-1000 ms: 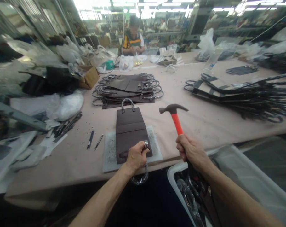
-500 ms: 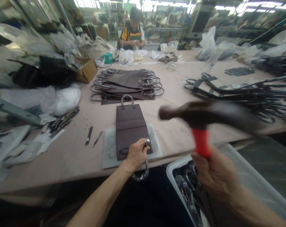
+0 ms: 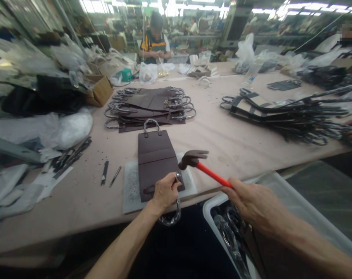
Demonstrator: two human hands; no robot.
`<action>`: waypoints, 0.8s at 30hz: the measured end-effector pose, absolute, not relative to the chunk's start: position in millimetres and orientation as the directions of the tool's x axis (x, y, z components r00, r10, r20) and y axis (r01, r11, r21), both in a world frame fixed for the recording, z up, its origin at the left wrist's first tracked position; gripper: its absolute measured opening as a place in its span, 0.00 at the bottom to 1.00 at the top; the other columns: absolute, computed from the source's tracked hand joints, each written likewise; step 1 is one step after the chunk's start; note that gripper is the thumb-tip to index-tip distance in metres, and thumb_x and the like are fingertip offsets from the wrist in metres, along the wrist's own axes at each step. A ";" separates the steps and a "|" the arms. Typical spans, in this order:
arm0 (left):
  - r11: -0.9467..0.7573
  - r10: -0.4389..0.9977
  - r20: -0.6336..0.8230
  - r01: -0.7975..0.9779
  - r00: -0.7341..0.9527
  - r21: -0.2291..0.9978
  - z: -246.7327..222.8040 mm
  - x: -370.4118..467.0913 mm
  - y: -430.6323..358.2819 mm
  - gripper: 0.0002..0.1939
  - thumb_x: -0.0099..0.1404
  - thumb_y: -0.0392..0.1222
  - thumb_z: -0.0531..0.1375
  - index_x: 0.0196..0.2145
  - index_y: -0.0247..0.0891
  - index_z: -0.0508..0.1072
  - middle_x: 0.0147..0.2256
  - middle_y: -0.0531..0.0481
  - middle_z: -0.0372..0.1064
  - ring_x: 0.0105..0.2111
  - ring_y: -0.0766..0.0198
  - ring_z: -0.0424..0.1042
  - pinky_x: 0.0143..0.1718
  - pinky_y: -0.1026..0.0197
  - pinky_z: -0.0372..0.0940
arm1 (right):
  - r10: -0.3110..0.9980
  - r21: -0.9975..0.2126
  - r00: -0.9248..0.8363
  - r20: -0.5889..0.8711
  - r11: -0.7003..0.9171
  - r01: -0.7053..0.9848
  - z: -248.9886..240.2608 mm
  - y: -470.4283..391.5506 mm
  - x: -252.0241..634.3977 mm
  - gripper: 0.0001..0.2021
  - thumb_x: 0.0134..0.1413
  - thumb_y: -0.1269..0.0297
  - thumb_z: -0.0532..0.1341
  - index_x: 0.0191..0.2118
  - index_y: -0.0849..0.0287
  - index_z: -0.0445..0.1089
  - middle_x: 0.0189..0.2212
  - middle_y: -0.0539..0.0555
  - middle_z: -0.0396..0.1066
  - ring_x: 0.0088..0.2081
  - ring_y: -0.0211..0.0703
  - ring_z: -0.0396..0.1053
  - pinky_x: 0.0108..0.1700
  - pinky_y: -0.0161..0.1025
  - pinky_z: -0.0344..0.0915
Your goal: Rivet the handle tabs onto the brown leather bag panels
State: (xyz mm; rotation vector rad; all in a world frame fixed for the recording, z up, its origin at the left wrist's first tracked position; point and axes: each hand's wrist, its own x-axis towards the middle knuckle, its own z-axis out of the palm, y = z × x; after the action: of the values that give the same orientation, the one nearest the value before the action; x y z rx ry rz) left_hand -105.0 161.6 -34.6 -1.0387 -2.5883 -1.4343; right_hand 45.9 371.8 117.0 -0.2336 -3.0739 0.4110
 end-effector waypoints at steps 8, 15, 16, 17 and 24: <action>0.351 0.563 0.271 0.523 -0.781 0.777 -31.3 -106.2 160.1 0.09 0.64 0.28 0.62 0.38 0.40 0.72 0.38 0.52 0.74 0.40 0.59 0.74 0.42 0.61 0.66 | 0.432 -0.373 -0.857 -0.282 0.773 0.513 21.0 411.4 -3.4 0.19 0.71 0.56 0.45 0.33 0.59 0.64 0.23 0.53 0.66 0.24 0.42 0.64 0.30 0.37 0.58; 0.325 0.634 0.229 0.523 -0.739 0.788 -22.9 -111.2 155.2 0.06 0.68 0.33 0.61 0.42 0.40 0.73 0.44 0.49 0.74 0.45 0.57 0.73 0.49 0.56 0.67 | 0.144 -0.332 -0.971 0.190 0.940 0.074 -12.1 364.4 -26.5 0.22 0.63 0.59 0.62 0.60 0.63 0.65 0.60 0.68 0.62 0.59 0.62 0.61 0.60 0.56 0.58; 0.311 0.643 0.228 0.521 -0.731 0.795 -23.2 -111.4 155.0 0.06 0.68 0.34 0.60 0.42 0.40 0.73 0.44 0.48 0.74 0.45 0.57 0.73 0.50 0.56 0.67 | 0.066 -0.366 -0.972 0.226 0.930 -0.022 -15.2 352.4 -27.7 0.23 0.63 0.59 0.63 0.60 0.61 0.65 0.60 0.66 0.62 0.59 0.61 0.61 0.62 0.55 0.58; 0.293 0.648 0.231 0.518 -0.726 0.804 -24.2 -111.2 155.4 0.06 0.68 0.34 0.59 0.42 0.40 0.73 0.44 0.48 0.74 0.46 0.57 0.73 0.51 0.55 0.67 | 0.014 -0.410 -0.974 0.228 0.908 -0.083 -19.2 341.2 -28.6 0.23 0.62 0.60 0.64 0.61 0.59 0.65 0.60 0.64 0.63 0.60 0.59 0.61 0.62 0.55 0.58; 0.015 0.302 0.081 0.090 -0.950 0.996 -16.4 -117.4 162.4 0.12 0.68 0.49 0.61 0.39 0.38 0.75 0.41 0.46 0.76 0.40 0.57 0.78 0.42 0.55 0.74 | 0.023 -0.466 -0.985 0.170 0.883 -0.060 -41.2 312.9 -26.7 0.27 0.61 0.61 0.67 0.64 0.56 0.64 0.64 0.61 0.60 0.66 0.60 0.54 0.65 0.59 0.54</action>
State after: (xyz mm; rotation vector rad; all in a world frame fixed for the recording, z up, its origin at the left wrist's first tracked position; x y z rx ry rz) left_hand -117.4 162.4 -16.4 -0.4571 -2.3411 -2.2745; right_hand -26.7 312.9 -41.2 0.0281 -2.8815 0.7214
